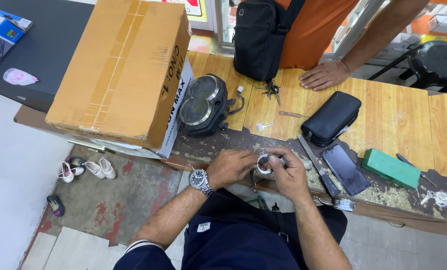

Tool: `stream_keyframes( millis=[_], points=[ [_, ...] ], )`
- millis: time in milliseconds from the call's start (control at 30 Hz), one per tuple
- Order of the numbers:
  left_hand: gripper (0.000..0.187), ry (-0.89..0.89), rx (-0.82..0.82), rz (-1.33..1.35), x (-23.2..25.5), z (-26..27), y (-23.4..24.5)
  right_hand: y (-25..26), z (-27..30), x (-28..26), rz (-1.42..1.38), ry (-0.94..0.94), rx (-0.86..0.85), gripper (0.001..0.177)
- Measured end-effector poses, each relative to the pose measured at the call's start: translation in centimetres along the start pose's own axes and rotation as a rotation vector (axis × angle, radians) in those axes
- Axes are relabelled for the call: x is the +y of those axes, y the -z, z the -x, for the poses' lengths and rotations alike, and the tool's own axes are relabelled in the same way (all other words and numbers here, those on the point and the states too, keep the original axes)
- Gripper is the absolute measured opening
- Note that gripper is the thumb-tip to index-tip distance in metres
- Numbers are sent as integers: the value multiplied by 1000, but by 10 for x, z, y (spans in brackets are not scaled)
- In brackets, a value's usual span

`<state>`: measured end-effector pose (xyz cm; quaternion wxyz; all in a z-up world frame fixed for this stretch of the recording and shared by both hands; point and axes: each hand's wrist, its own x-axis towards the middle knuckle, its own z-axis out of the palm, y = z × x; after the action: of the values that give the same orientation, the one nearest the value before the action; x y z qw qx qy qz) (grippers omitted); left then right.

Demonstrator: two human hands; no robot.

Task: A person uses a small file to precisely shape a metal lock component on a workbench.

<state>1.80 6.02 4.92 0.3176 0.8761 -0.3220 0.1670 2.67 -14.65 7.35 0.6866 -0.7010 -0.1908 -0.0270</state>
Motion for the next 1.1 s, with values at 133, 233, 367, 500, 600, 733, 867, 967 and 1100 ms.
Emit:
stream_keyframes(
  millis=[133, 233, 367, 500, 600, 733, 867, 967, 1100],
  points=[
    [9, 8, 4, 35, 8, -3, 8, 2, 3, 11, -7, 14, -24, 21],
    [11, 2, 16, 40, 5, -1, 6, -1, 2, 7, -21, 37, -45, 21],
    [11, -13, 29, 26, 3, 2, 5, -1, 3, 3, -3, 9, -36, 21],
    [12, -30, 27, 1, -1, 5, 1, -1, 2, 1, 18, 9, -49, 21],
    [12, -39, 22, -14, -3, 8, -2, 1, 3, 4, 46, 16, -68, 20],
    [14, -69, 42, -39, -3, 9, -2, 2, 0, 5, 65, 82, -84, 19],
    [15, -112, 59, -70, -1, 9, -2, 6, -2, -1, 264, 211, -139, 22],
    [16, -130, 50, -79, 0, 13, -1, 7, 3, 0, 400, 293, -162, 24],
    [15, -154, 8, -106, 2, 16, 1, 7, 3, -13, 578, 420, -177, 27]
  ],
)
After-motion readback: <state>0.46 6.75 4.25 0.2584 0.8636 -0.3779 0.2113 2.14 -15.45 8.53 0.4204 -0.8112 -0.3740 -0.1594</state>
